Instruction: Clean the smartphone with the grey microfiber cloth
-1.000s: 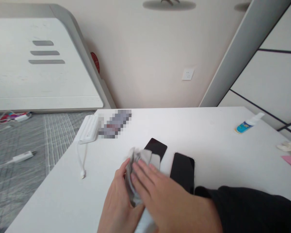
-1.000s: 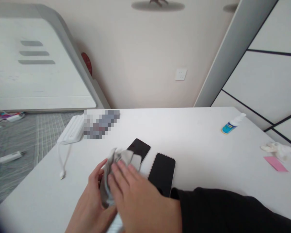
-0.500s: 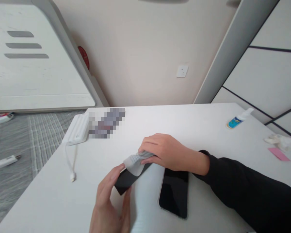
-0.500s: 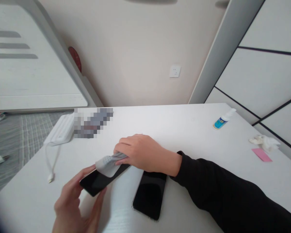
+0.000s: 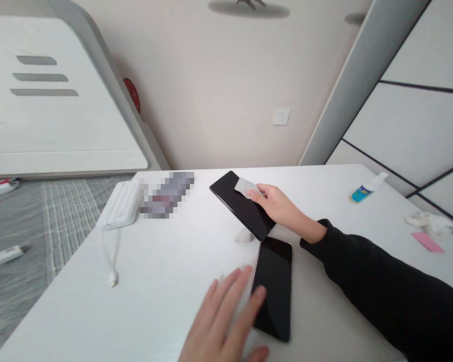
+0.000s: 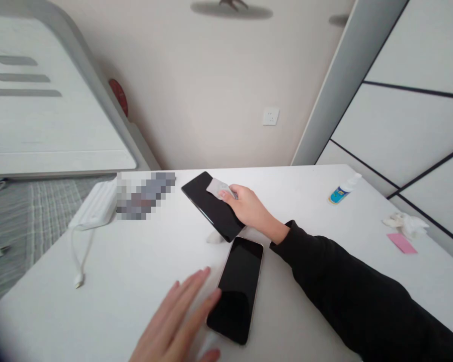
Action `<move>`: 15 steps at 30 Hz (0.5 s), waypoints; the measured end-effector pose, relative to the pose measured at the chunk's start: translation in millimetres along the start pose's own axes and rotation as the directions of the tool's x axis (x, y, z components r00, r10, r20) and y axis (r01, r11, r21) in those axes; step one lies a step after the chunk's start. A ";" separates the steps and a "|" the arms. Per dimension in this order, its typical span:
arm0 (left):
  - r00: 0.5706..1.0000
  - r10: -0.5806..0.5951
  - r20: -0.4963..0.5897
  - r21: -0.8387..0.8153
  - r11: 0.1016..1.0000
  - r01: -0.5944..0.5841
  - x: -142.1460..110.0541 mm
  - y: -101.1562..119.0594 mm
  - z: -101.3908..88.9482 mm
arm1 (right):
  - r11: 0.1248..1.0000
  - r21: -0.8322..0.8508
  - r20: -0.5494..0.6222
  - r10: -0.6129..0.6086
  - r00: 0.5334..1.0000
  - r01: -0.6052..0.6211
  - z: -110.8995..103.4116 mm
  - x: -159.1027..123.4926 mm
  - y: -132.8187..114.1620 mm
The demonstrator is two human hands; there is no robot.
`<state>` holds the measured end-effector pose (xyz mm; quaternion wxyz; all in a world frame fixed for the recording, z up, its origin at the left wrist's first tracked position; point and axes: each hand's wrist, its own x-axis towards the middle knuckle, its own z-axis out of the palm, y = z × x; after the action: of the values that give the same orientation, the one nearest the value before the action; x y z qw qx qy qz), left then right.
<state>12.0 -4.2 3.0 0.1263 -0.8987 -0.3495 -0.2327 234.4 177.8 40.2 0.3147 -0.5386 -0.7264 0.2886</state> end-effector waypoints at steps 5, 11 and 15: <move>0.960 0.214 0.179 0.115 0.965 -0.236 3.1 9.8 10.5 | 0.962 -0.251 0.050 0.125 0.991 -0.108 -23.1 11.8 23.7; 0.995 0.014 0.097 0.116 0.993 -0.026 -19.2 -6.9 -1.8 | 0.835 -0.541 0.169 0.222 0.960 -0.098 -50.3 8.2 12.7; 0.989 -0.130 0.065 0.126 0.985 0.121 -23.8 -13.5 -3.2 | 0.728 -0.685 0.252 0.256 0.933 -0.015 -55.5 -0.5 5.0</move>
<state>-13.7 -9.3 -5.4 0.1533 -0.8734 -0.4234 -0.1856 280.1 183.0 71.5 -0.0494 -0.6118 -0.7811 0.1150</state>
